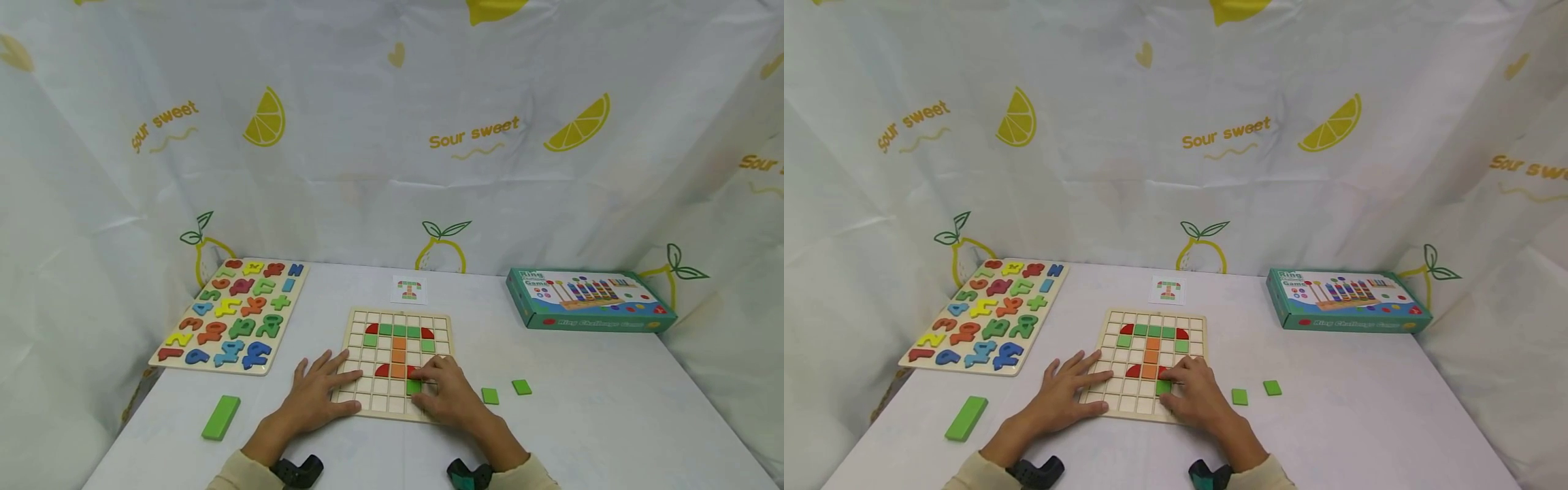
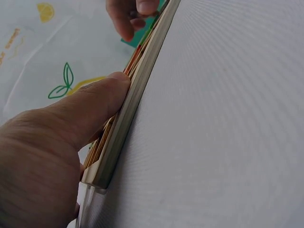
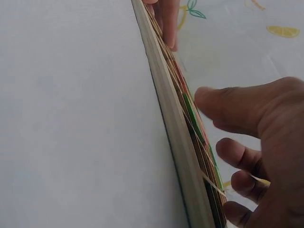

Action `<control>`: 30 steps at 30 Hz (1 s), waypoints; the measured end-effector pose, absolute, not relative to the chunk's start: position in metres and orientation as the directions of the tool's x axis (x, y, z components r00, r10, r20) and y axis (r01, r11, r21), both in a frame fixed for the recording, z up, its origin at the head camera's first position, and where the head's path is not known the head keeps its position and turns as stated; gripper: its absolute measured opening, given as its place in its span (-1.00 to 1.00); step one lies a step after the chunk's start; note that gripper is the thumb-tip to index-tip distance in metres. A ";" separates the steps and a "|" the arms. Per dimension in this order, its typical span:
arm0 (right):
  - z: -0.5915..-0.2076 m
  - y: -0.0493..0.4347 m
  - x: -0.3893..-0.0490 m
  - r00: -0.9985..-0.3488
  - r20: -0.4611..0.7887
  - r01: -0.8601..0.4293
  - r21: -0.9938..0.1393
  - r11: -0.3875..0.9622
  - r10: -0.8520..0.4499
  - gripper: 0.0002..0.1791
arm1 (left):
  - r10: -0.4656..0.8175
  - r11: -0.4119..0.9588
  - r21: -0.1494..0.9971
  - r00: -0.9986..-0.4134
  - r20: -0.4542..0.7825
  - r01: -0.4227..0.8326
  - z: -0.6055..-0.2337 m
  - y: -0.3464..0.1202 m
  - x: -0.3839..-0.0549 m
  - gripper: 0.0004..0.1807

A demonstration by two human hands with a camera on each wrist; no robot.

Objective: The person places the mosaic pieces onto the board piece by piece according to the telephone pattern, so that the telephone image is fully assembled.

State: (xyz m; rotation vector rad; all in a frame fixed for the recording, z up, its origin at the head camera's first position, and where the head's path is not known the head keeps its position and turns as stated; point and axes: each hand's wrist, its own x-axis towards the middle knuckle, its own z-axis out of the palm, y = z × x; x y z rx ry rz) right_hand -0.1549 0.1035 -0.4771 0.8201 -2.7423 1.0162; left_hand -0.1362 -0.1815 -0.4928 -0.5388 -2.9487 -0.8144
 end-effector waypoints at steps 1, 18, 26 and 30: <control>-0.474 0.104 -0.154 -0.856 0.270 -0.510 -0.581 0.635 -0.441 -0.70 | 0.320 0.802 0.492 -0.939 0.126 0.340 -0.493 -0.182 -0.136 -0.31; -0.409 0.166 -0.142 -0.831 0.395 -0.555 -0.535 0.637 -0.393 -0.48 | 0.322 0.805 0.487 -0.939 0.121 0.338 -0.494 -0.182 -0.137 -0.31; -0.409 0.209 -0.142 -0.803 0.442 -0.591 -0.494 0.638 -0.401 -0.48 | 0.318 0.808 0.483 -0.940 0.123 0.336 -0.495 -0.181 -0.137 -0.31; -0.411 0.226 -0.143 -0.818 0.437 -0.566 -0.495 0.659 -0.375 -0.50 | 0.319 0.806 0.485 -0.940 0.125 0.338 -0.496 -0.181 -0.137 -0.31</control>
